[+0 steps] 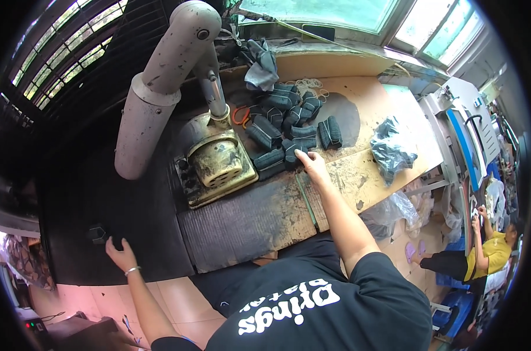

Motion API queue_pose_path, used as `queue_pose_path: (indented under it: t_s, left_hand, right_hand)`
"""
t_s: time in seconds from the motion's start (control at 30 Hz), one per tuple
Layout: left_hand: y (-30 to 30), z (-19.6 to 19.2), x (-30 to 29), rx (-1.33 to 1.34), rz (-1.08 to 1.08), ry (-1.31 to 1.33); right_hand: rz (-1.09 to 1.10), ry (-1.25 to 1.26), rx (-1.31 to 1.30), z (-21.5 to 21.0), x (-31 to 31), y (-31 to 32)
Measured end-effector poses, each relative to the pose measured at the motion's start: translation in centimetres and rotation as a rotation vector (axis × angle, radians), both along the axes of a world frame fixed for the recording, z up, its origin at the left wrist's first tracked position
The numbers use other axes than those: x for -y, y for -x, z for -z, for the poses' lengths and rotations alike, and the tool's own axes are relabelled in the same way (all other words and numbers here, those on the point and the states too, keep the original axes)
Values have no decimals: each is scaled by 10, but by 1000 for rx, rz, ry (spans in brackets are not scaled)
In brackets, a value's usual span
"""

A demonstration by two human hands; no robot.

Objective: Grinding the edges of shoe sole components using an industrial rotating grinder machine.

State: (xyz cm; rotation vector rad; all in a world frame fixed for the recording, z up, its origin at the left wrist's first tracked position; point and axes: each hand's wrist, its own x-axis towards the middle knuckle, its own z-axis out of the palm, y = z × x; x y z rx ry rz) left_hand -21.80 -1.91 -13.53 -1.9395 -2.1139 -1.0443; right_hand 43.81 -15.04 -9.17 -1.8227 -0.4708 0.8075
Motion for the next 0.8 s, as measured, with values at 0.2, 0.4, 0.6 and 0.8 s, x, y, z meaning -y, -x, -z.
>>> queue_pose_path:
  t_s: [0.2,0.4,0.6,0.8]
  left_hand:
    - [-175,-33,81,389,416,141]
    - [-325,-41,143,768,839,643]
    - [-390,-47,159,1489,709,963]
    - [-352,-56,139,958,882,695]
  right_hand:
    - [-244,-8,-95,5,20,-15]
    - [-355,-60,-59,2,58,5]
    - [-343,-403,-717,-10,94,85]
    - [-769,-480,-610,4,87,111]
